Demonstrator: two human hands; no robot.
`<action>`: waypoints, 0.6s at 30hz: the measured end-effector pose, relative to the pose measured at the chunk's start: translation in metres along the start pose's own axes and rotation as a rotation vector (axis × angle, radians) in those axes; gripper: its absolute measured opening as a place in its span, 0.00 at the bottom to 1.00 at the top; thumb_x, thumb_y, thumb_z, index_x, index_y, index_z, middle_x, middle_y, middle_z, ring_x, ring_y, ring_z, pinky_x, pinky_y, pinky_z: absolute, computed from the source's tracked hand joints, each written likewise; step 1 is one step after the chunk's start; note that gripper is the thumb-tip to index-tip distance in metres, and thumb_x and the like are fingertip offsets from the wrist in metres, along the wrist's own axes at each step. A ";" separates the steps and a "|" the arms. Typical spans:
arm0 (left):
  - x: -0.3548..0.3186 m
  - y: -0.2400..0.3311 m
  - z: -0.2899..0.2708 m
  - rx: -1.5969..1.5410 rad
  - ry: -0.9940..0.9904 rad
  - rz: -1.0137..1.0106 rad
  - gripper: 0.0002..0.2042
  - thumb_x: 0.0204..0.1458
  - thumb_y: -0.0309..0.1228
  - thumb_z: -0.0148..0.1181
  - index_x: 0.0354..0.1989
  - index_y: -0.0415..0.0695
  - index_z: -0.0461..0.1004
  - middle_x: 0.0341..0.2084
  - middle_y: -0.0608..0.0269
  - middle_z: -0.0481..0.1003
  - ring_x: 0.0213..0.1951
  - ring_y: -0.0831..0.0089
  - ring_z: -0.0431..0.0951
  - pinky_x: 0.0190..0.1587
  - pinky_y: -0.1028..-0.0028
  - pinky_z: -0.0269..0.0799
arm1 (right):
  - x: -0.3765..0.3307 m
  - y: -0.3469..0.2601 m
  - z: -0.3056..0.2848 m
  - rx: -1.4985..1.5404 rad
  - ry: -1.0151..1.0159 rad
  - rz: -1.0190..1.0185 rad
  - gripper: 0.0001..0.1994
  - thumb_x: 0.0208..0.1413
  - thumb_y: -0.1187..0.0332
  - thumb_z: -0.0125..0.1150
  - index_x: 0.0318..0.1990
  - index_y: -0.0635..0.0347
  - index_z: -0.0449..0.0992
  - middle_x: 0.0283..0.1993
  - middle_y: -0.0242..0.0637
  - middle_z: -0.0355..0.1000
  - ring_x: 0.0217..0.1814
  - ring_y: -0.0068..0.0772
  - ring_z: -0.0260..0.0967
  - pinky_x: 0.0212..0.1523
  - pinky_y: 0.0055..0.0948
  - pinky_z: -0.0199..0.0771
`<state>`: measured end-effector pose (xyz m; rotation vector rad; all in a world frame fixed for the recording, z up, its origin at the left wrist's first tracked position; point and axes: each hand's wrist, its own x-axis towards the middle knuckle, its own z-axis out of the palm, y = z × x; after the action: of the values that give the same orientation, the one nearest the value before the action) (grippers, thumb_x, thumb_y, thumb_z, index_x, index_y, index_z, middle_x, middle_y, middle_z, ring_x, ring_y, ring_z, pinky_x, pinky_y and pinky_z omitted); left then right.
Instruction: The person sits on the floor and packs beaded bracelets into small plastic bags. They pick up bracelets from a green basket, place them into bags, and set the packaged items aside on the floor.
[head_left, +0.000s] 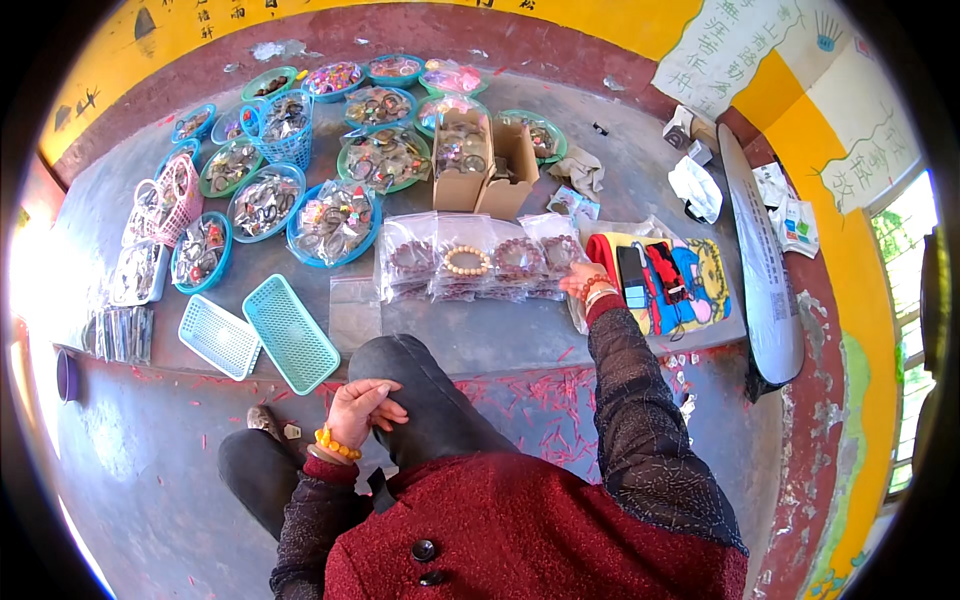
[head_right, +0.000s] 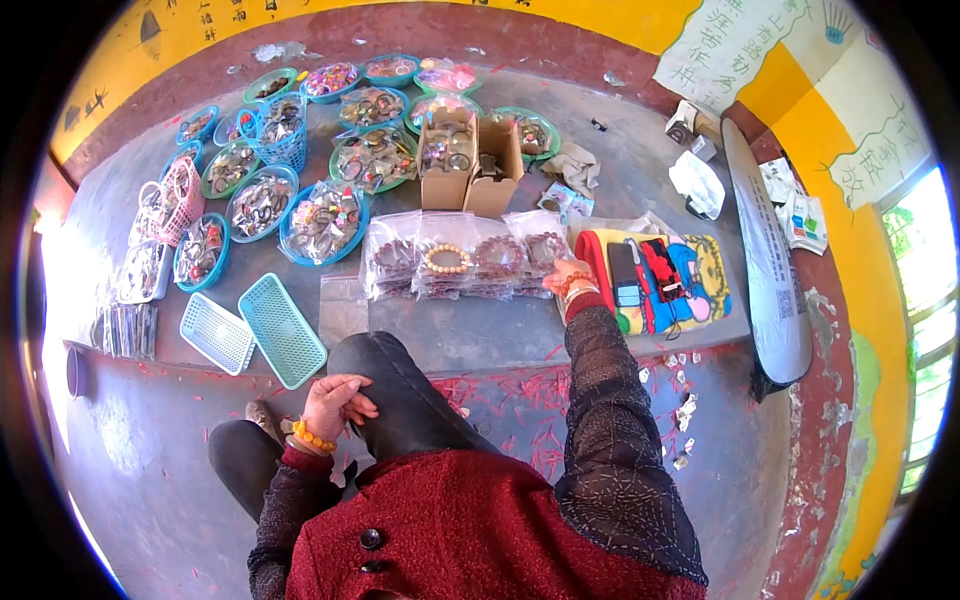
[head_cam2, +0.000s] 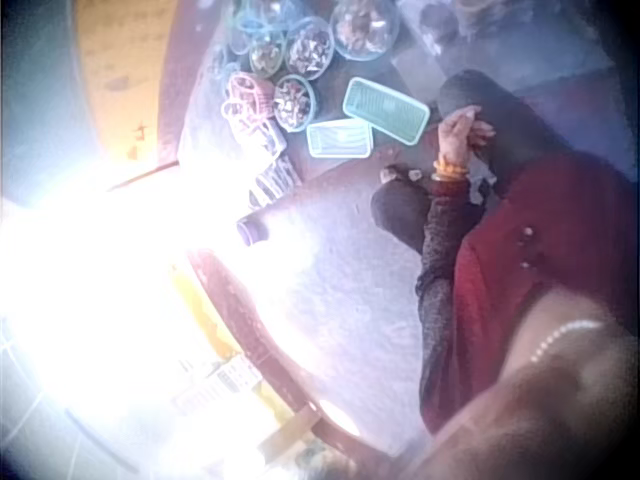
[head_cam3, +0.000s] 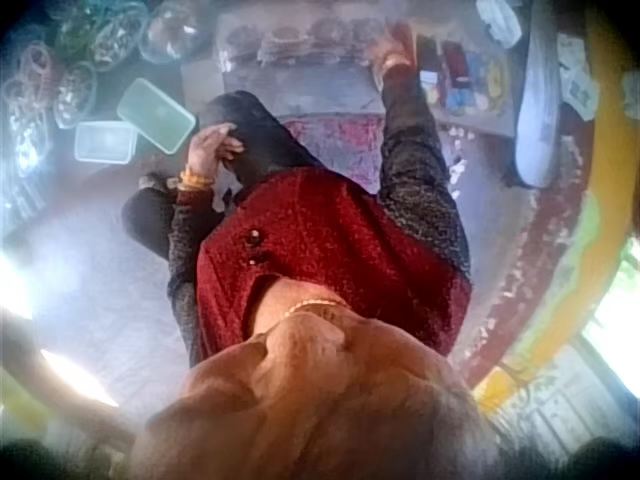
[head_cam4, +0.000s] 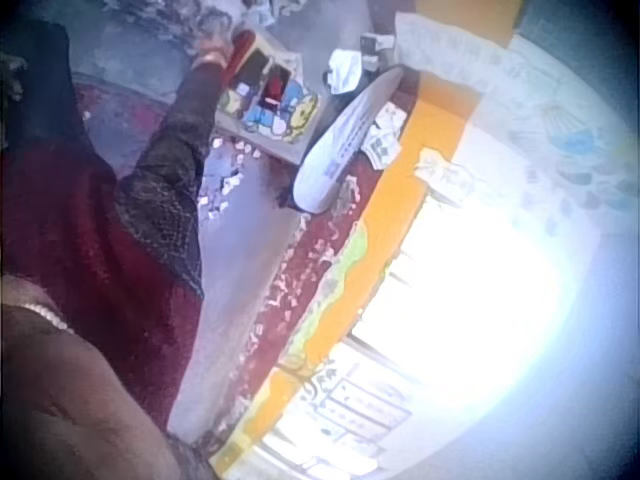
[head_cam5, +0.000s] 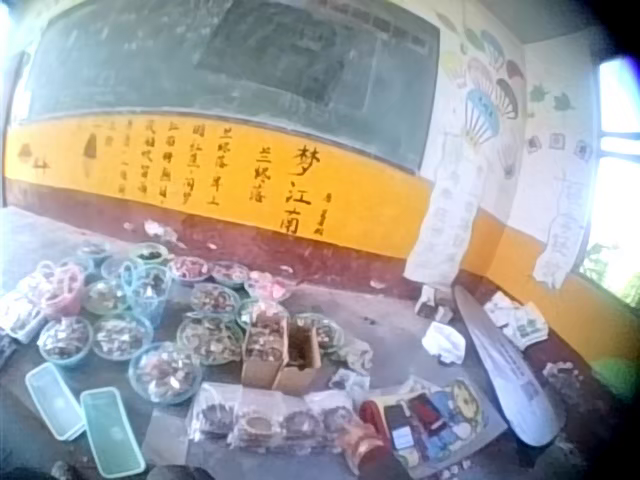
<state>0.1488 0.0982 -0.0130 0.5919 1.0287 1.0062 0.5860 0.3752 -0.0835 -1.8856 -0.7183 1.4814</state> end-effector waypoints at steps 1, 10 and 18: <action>0.000 0.000 0.000 -0.004 -0.005 0.006 0.11 0.57 0.32 0.50 0.40 0.36 0.74 0.22 0.53 0.78 0.23 0.67 0.80 0.20 0.80 0.73 | 0.004 0.003 -0.002 -0.005 -0.020 0.023 0.20 0.58 0.64 0.48 0.52 0.71 0.62 0.41 0.54 0.73 0.33 0.45 0.76 0.22 0.29 0.75; 0.000 -0.001 0.001 -0.005 0.004 0.013 0.11 0.57 0.31 0.49 0.39 0.36 0.74 0.22 0.53 0.78 0.23 0.67 0.80 0.20 0.79 0.72 | 0.028 0.022 0.017 0.481 -0.048 0.072 0.16 0.61 0.68 0.36 0.51 0.70 0.61 0.49 0.50 0.70 0.38 0.42 0.74 0.20 0.27 0.73; -0.007 0.002 0.006 0.039 0.053 -0.010 0.12 0.58 0.34 0.50 0.38 0.36 0.74 0.24 0.53 0.78 0.26 0.68 0.80 0.25 0.79 0.73 | -0.011 0.030 0.026 0.077 0.219 0.015 0.19 0.56 0.53 0.50 0.24 0.59 0.69 0.15 0.36 0.67 0.08 0.29 0.59 0.07 0.27 0.57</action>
<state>0.1526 0.0931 -0.0060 0.5935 1.0994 0.9995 0.5593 0.3512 -0.1031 -1.9594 -0.5390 1.2670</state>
